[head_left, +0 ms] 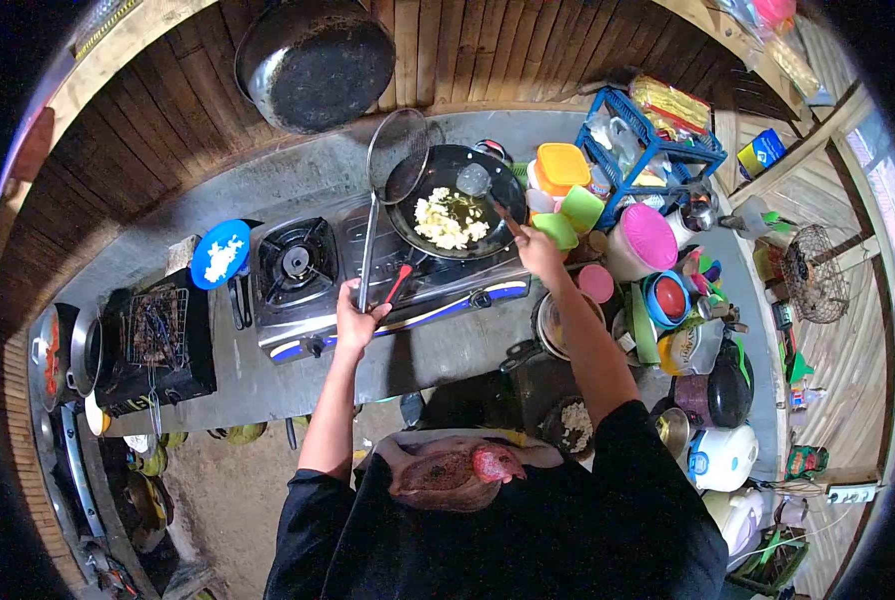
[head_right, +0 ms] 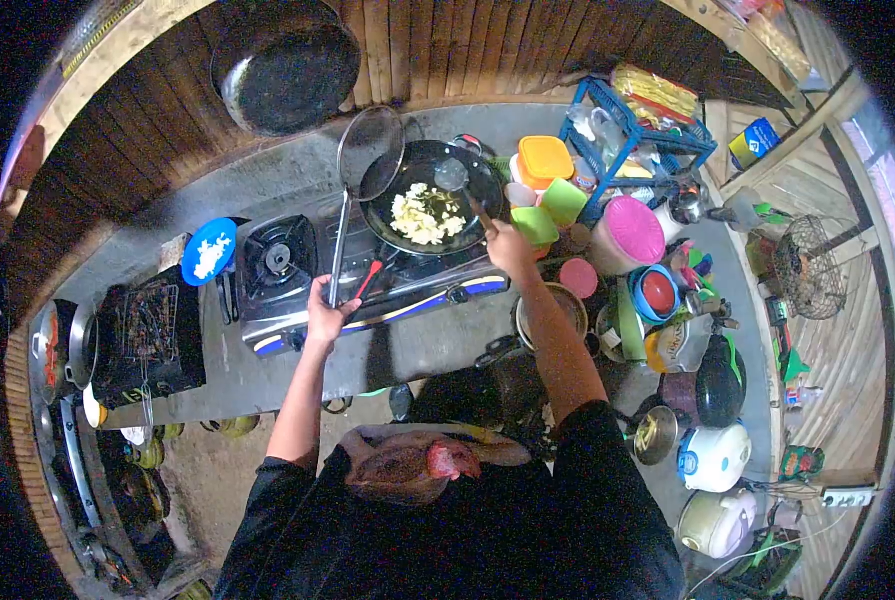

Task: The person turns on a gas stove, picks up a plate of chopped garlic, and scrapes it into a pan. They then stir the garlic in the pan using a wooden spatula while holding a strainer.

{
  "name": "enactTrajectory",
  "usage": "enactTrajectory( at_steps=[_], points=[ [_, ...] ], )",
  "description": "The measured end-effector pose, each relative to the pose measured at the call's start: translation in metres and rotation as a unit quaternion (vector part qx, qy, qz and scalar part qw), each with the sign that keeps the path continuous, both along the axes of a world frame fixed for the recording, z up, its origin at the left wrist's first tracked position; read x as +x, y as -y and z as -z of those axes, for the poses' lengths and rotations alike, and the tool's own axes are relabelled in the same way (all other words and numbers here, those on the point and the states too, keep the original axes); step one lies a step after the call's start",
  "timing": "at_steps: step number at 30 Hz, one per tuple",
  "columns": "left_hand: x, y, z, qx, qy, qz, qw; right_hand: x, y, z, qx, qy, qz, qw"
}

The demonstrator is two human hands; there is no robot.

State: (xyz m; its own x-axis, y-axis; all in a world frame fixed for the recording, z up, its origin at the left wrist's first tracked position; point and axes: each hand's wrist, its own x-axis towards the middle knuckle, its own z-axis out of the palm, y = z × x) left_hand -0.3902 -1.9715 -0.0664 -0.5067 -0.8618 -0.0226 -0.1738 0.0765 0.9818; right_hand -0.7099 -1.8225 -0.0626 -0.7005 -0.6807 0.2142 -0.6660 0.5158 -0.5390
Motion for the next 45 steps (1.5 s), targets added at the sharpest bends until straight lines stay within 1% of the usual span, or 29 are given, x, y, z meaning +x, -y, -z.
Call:
enactTrajectory(
  at_steps=[1, 2, 4, 5, 6, 7, 10, 12, 13, 14, 16, 20, 22, 23, 24, 26, 27, 29, 30, 32, 35, 36, 38, 39, 40, 42, 43, 45],
  points=[
    [0.0, -0.001, -0.005, -0.018, 0.029, -0.003, 0.999, 0.006, 0.003, -0.001, -0.002, 0.021, -0.027, 0.999],
    [0.0, 0.001, 0.0, -0.019, 0.03, -0.004, 0.999, 0.01, 0.004, -0.002, -0.003, 0.043, -0.054, 0.998],
    [0.0, 0.004, 0.007, -0.009, 0.021, 0.002, 1.0, 0.012, 0.004, -0.006, 0.0, 0.041, -0.068, 0.997],
    [0.0, 0.005, 0.011, -0.009, 0.021, 0.0, 1.0, 0.011, 0.001, -0.009, -0.01, 0.069, -0.083, 0.994],
    [0.0, 0.003, 0.007, 0.005, 0.013, -0.002, 1.0, 0.012, -0.003, -0.014, -0.019, 0.096, -0.099, 0.99],
    [0.001, 0.003, 0.006, 0.019, 0.005, -0.005, 1.0, 0.01, -0.009, -0.018, -0.018, 0.096, -0.101, 0.99],
    [0.001, 0.003, 0.006, 0.014, 0.005, -0.002, 1.0, -0.002, -0.029, -0.031, -0.003, 0.07, -0.109, 0.992],
    [0.001, 0.002, 0.002, 0.013, 0.014, -0.003, 1.0, -0.007, -0.038, -0.035, -0.03, -0.029, -0.071, 0.997],
    [0.001, 0.002, 0.0, 0.009, 0.023, -0.006, 1.0, -0.003, -0.039, -0.041, -0.033, -0.016, -0.041, 0.998],
    [0.0, 0.002, 0.0, 0.007, 0.023, -0.004, 1.0, -0.008, -0.038, -0.036, -0.035, -0.016, -0.04, 0.998],
    [0.001, 0.002, 0.002, -0.004, 0.032, -0.011, 0.999, -0.02, -0.034, -0.017, -0.044, -0.103, -0.039, 0.993],
    [0.001, 0.004, 0.006, -0.005, 0.033, -0.008, 0.999, -0.017, -0.028, 0.005, -0.045, -0.106, -0.043, 0.992],
    [0.001, 0.003, 0.005, -0.011, 0.025, -0.005, 1.0, -0.004, -0.029, 0.004, -0.055, -0.058, -0.1, 0.992],
    [0.001, 0.003, 0.004, -0.01, 0.026, -0.006, 1.0, 0.0, -0.03, 0.001, -0.039, 0.003, -0.08, 0.996],
    [0.0, 0.002, 0.003, -0.003, 0.013, -0.007, 1.0, 0.005, -0.033, -0.012, -0.039, 0.003, -0.082, 0.996],
    [0.001, 0.002, 0.003, 0.004, 0.0, -0.008, 1.0, 0.012, -0.036, -0.034, -0.031, 0.065, -0.103, 0.992],
    [0.001, 0.003, 0.005, 0.007, 0.013, -0.008, 1.0, 0.011, -0.035, -0.035, -0.031, 0.065, -0.103, 0.992],
    [0.001, 0.004, 0.009, 0.009, 0.025, -0.009, 1.0, 0.005, -0.027, -0.04, -0.024, 0.092, -0.063, 0.994],
    [0.0, 0.005, 0.01, -0.007, 0.03, -0.01, 0.999, 0.002, -0.02, -0.037, -0.024, 0.092, -0.063, 0.993],
    [0.001, 0.005, 0.008, -0.024, 0.036, -0.011, 0.999, -0.005, -0.005, -0.021, -0.003, 0.013, -0.005, 1.0],
    [0.001, 0.003, 0.002, -0.016, 0.045, -0.009, 0.999, -0.007, 0.014, -0.008, -0.006, 0.005, -0.004, 1.0],
    [0.0, 0.002, 0.002, -0.012, 0.033, -0.01, 0.999, -0.004, 0.015, -0.009, -0.007, 0.005, -0.005, 1.0],
    [0.0, 0.002, 0.001, -0.008, 0.021, -0.013, 1.0, 0.005, 0.014, -0.01, -0.019, 0.014, -0.07, 0.997],
    [0.0, 0.002, 0.0, -0.009, 0.02, -0.013, 1.0, 0.008, 0.014, -0.011, 0.01, 0.053, -0.061, 0.997],
    [0.0, 0.001, -0.001, -0.009, 0.019, -0.012, 1.0, 0.009, 0.01, -0.013, 0.011, 0.053, -0.061, 0.997],
    [0.001, 0.001, 0.0, -0.013, 0.018, -0.013, 1.0, 0.008, -0.006, -0.021, 0.012, 0.098, -0.098, 0.99],
    [0.001, 0.002, 0.001, -0.019, 0.016, -0.012, 1.0, 0.009, -0.016, -0.027, 0.013, 0.097, -0.098, 0.99],
    [0.001, 0.004, 0.003, -0.007, 0.012, -0.008, 1.0, 0.011, -0.034, -0.039, 0.004, -0.011, -0.088, 0.996]
  ],
)
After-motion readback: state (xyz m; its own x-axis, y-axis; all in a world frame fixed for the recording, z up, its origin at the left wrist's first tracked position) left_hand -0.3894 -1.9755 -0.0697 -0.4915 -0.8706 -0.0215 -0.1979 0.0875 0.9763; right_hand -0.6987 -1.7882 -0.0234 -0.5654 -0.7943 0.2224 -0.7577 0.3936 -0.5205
